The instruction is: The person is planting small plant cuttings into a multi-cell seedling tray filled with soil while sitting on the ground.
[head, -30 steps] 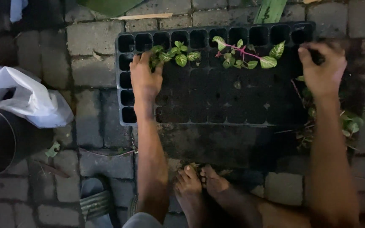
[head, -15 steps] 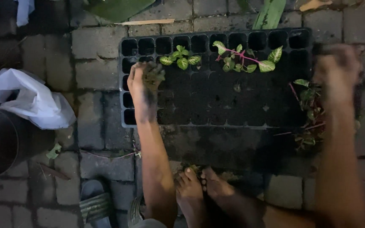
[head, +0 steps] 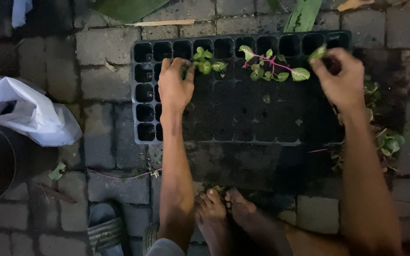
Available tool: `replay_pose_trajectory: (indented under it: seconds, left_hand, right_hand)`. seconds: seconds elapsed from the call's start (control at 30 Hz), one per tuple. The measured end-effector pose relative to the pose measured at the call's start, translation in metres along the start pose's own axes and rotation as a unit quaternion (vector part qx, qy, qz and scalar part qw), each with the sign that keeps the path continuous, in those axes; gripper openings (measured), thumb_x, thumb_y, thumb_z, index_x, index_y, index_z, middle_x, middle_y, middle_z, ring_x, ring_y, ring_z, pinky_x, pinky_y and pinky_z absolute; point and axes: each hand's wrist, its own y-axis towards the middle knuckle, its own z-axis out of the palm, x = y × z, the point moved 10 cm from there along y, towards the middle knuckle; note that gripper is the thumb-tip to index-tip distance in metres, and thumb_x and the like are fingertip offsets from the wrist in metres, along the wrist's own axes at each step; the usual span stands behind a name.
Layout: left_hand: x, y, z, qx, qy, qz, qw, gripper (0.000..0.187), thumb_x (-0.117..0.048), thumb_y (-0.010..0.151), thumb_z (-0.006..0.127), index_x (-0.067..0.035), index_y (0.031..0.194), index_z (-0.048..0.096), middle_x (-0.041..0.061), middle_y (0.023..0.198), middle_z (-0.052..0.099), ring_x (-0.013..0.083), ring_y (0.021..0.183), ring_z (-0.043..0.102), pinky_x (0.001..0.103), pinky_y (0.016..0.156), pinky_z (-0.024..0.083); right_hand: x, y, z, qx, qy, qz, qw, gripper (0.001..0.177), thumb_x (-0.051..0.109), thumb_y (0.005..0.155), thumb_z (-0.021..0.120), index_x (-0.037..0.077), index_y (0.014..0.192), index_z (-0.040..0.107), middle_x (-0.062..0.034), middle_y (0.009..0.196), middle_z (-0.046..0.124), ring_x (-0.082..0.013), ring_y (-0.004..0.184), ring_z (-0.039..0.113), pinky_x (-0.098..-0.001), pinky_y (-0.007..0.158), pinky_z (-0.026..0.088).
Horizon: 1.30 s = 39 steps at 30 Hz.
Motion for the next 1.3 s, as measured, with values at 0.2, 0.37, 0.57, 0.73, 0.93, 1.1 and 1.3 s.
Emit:
replay_pose_trajectory:
  seconds: [0.2, 0.37, 0.57, 0.73, 0.93, 1.1, 1.3]
  left_hand:
    - [0.016, -0.009, -0.023, -0.047, -0.264, -0.004, 0.963, 0.013, -0.008, 0.089, 0.072, -0.001, 0.101, 0.074, 0.01, 0.101, 0.078, 0.0197, 0.089, 0.07, 0.031, 0.084, 0.056]
    - [0.058, -0.025, -0.002, 0.019, -0.548, -0.181, 0.816, 0.028, -0.005, 0.096, 0.055, -0.004, 0.124, 0.059, -0.001, 0.068, 0.051, 0.0044, 0.051, 0.038, 0.021, 0.045, 0.03]
    - [0.0, -0.018, 0.0, 0.1, -0.369, -0.107, 0.918, 0.026, -0.009, 0.096, 0.071, 0.001, 0.12, 0.069, 0.007, 0.086, 0.072, 0.0094, 0.068, 0.063, 0.02, 0.057, 0.049]
    - [-0.039, -0.001, 0.043, 0.164, -0.121, 0.018, 0.979, 0.038, -0.021, 0.089, 0.076, -0.004, 0.123, 0.07, 0.012, 0.091, 0.076, 0.0223, 0.07, 0.075, 0.033, 0.063, 0.061]
    - [-0.066, -0.004, 0.055, 0.096, -0.037, 0.043, 0.994, 0.02, -0.028, 0.089, 0.07, -0.012, 0.099, 0.076, 0.013, 0.089, 0.079, 0.0417, 0.08, 0.071, 0.049, 0.068, 0.055]
    - [-0.087, -0.014, 0.027, 0.012, -0.08, 0.072, 0.994, 0.022, -0.026, 0.093, 0.069, -0.005, 0.096, 0.076, 0.013, 0.083, 0.078, 0.0368, 0.066, 0.071, 0.044, 0.061, 0.054]
    - [-0.104, -0.005, 0.084, -0.002, 0.086, 0.152, 0.985, 0.045, -0.047, 0.097, 0.067, -0.004, 0.084, 0.065, 0.017, 0.06, 0.068, 0.0412, 0.049, 0.065, 0.05, 0.045, 0.051]
  right_hand:
    - [-0.037, -0.021, -0.027, -0.09, 0.307, 0.213, 0.923, 0.008, 0.022, 0.11, 0.052, 0.02, 0.115, 0.057, -0.0003, 0.093, 0.064, -0.0031, 0.067, 0.042, -0.0184, 0.057, 0.029]
    - [-0.056, -0.024, -0.026, -0.057, 0.175, 0.102, 0.978, 0.032, 0.0, 0.101, 0.061, 0.002, 0.132, 0.057, -0.0061, 0.107, 0.062, -0.0114, 0.074, 0.048, -0.0242, 0.062, 0.041]
    - [0.036, 0.006, 0.013, 0.033, -0.014, -0.034, 0.999, 0.029, 0.005, 0.1, 0.087, -0.009, 0.122, 0.073, -0.0165, 0.1, 0.074, -0.0216, 0.077, 0.067, -0.0321, 0.07, 0.054]
    - [0.05, 0.03, 0.043, 0.093, -0.04, -0.005, 0.995, 0.032, 0.014, 0.097, 0.086, -0.002, 0.122, 0.076, -0.0124, 0.093, 0.073, -0.0198, 0.066, 0.061, -0.0325, 0.057, 0.047]
    - [0.054, 0.035, 0.061, 0.082, -0.089, -0.013, 0.993, 0.029, 0.018, 0.099, 0.083, -0.001, 0.121, 0.079, -0.011, 0.08, 0.074, -0.0204, 0.054, 0.057, -0.035, 0.048, 0.043]
    - [0.055, 0.019, 0.018, -0.003, 0.049, -0.118, 0.992, 0.02, -0.009, 0.101, 0.078, -0.012, 0.12, 0.073, -0.0181, 0.106, 0.075, -0.0228, 0.085, 0.067, -0.033, 0.077, 0.053]
    - [-0.068, -0.03, -0.043, -0.186, 0.414, 0.294, 0.841, 0.031, 0.046, 0.099, 0.056, 0.02, 0.117, 0.063, 0.004, 0.103, 0.065, -0.0082, 0.09, 0.06, -0.0273, 0.08, 0.052]
